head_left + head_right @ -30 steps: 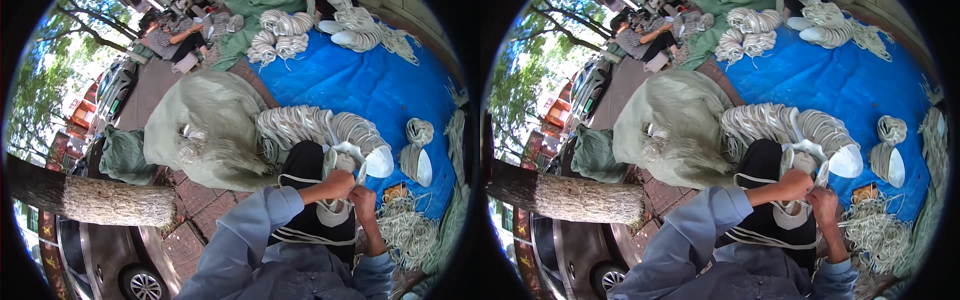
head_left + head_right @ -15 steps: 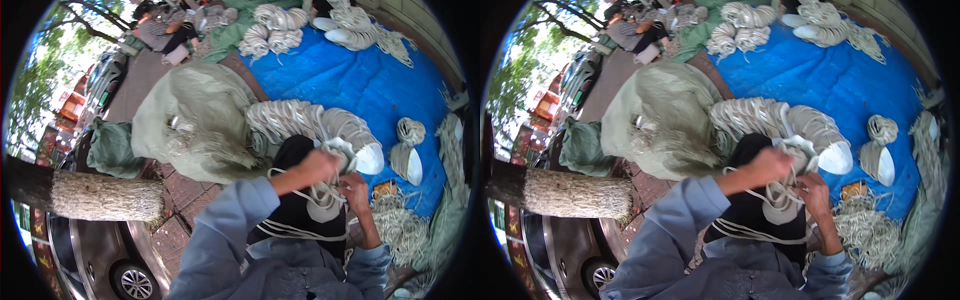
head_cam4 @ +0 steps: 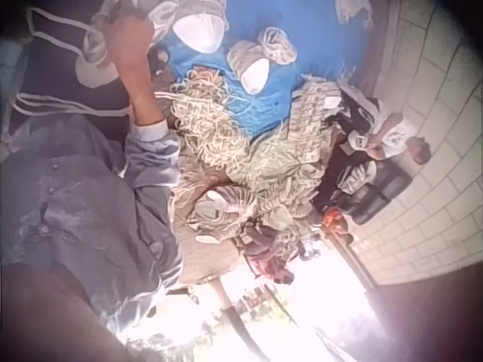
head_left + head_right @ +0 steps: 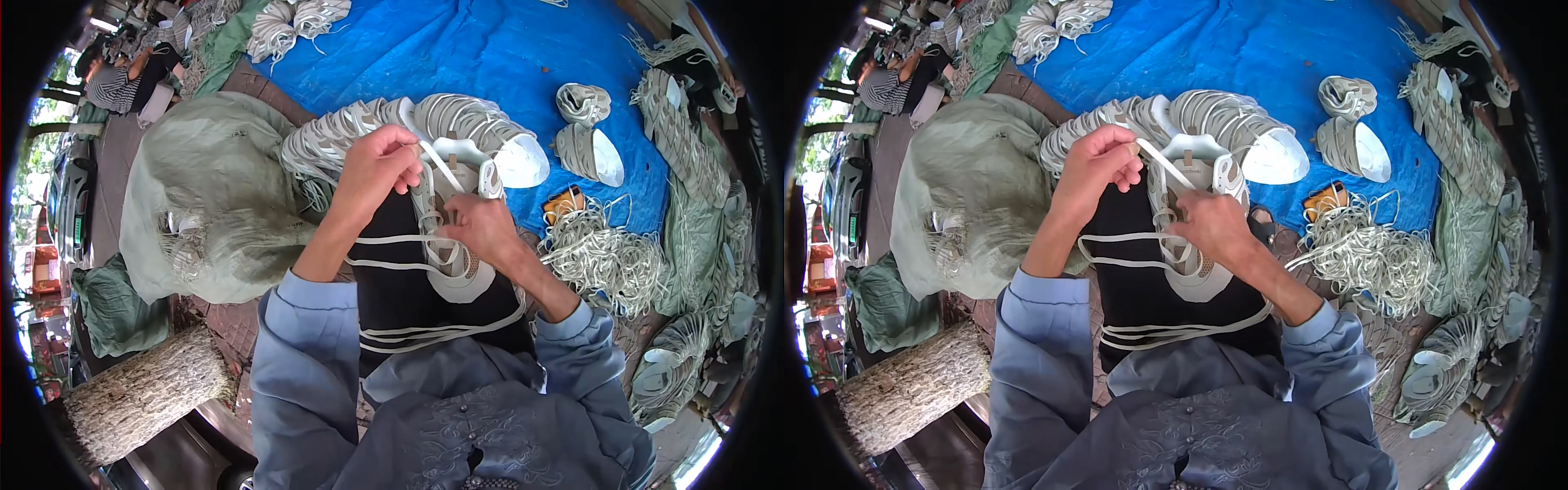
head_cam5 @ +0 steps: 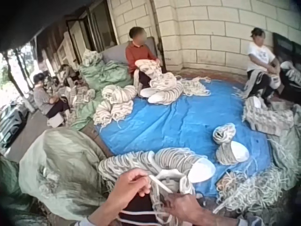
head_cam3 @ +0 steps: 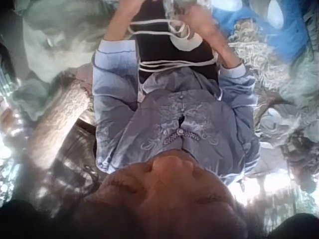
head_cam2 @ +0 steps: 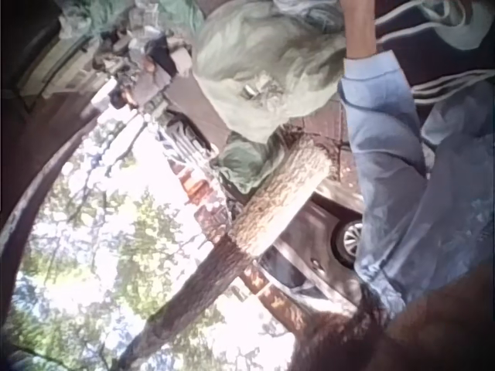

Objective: The person sits on a paved sidewalk and laces a white sneaker using a long, flat white shoelace. They thread the lace through the eyelets, pull it tight, and tie a knot to secure it. The person then flips the shoe over to inspect the bottom and continues adjusting the laces.

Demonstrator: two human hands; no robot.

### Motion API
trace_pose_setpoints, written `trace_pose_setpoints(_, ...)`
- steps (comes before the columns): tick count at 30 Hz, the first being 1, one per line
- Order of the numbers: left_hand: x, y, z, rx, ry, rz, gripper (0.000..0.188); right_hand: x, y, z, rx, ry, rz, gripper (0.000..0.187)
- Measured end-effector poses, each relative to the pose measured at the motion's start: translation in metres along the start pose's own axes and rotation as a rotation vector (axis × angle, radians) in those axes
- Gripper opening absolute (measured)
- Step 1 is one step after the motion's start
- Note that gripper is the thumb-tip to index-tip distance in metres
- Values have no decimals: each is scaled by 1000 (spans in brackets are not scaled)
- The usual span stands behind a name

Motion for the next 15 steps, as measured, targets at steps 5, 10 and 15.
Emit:
trace_pose_setpoints(5,-32,-1,9,-70,391,-98,12,-7,-15,18,15,331,-6,16)
trace_pose_setpoints(10,-32,-4,15,6,1039,-54,12,-8,-14,4,112,126,-132,14)
trace_pose_setpoints(15,-65,-10,-74,343,1351,116,9,76,-17,-69,223,-711,336,13)
Point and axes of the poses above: each hand's wrist, its own y-axis away from the middle knuckle, its own z-axis out of the palm, x = y × z, the point moved 9 cm from there along -y, towards the middle knuckle, and after that the axes turned 7 degrees about z, right-handed, at the moved point
